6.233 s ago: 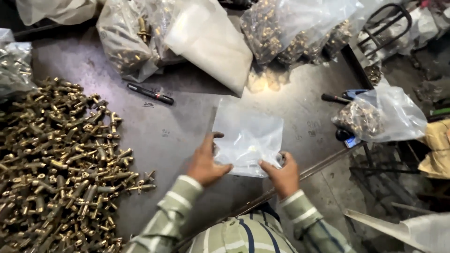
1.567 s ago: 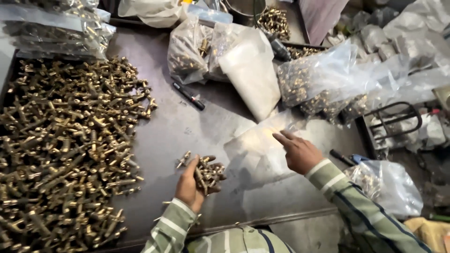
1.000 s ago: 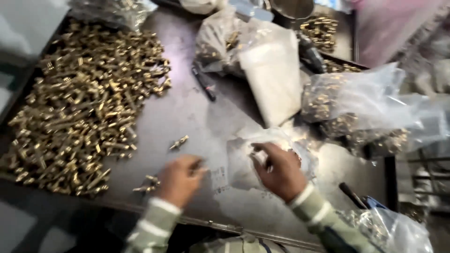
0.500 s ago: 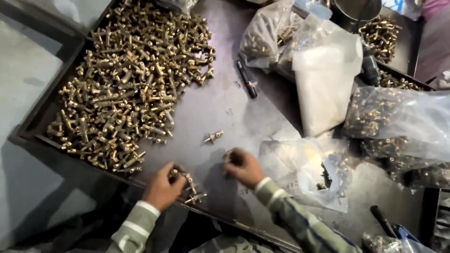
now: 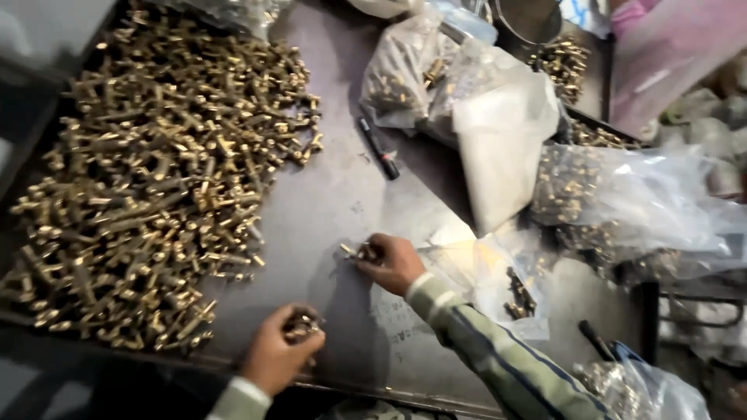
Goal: Sorting and placing small brass fittings or components into plastic bags.
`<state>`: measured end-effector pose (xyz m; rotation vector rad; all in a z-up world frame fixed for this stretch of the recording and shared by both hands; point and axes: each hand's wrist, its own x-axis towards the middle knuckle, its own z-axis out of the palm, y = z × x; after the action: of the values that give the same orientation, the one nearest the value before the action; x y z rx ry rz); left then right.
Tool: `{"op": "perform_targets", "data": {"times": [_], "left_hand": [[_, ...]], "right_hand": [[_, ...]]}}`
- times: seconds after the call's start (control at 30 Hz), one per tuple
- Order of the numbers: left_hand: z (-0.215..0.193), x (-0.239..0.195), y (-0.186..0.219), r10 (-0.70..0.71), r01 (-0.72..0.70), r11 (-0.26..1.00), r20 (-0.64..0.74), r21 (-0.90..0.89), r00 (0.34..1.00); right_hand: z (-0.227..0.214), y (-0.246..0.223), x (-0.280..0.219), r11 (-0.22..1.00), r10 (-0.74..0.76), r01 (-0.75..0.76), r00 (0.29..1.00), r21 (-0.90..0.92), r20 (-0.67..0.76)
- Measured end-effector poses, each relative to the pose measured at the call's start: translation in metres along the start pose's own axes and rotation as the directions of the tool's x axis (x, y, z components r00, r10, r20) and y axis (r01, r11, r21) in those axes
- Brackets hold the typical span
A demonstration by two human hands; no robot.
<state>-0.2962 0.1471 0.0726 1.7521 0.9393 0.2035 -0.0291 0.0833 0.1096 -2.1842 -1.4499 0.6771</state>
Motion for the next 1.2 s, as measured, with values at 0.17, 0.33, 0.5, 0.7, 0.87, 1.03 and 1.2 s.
{"op": "perform_targets", "data": {"times": [0.17,0.33,0.5,0.7,0.87,1.03,1.2], "left_hand": [[-0.015,0.02,0.043,-0.271,0.509,0.327,0.437,-0.796,0.858],[0.037,0.029,0.068,-0.142,0.482,0.162,0.463,-0.861,0.875],[0.094,0.025,0.073,-0.076,0.392,-0.005,0.391,-0.92,0.917],[0.185,0.033,0.151,-0.016,0.27,-0.297,0.288,-0.916,0.958],[0.224,0.035,0.206,0.248,0.51,-0.404,0.445,-0.76,0.86],[0.219,0.032,0.201,0.3,0.52,-0.343,0.433,-0.783,0.85],[0.196,0.023,0.188,0.172,0.434,-0.297,0.399,-0.851,0.901]], "right_hand": [[-0.044,-0.05,-0.046,0.77,0.27,-0.389,0.917,0.505,0.294],[-0.119,-0.052,-0.066,0.993,-0.112,0.116,0.981,-0.021,0.16],[-0.173,0.031,-0.08,0.63,0.357,0.031,0.876,-0.776,0.325],[-0.181,0.131,-0.098,0.9,0.087,0.063,0.944,-0.432,0.317],[-0.209,0.119,-0.104,0.922,0.022,0.099,0.952,-0.375,0.306],[-0.22,0.106,-0.121,0.921,-0.059,0.149,0.967,-0.36,0.248],[-0.22,0.05,-0.137,0.867,0.237,-0.104,0.946,-0.488,0.221]]}}
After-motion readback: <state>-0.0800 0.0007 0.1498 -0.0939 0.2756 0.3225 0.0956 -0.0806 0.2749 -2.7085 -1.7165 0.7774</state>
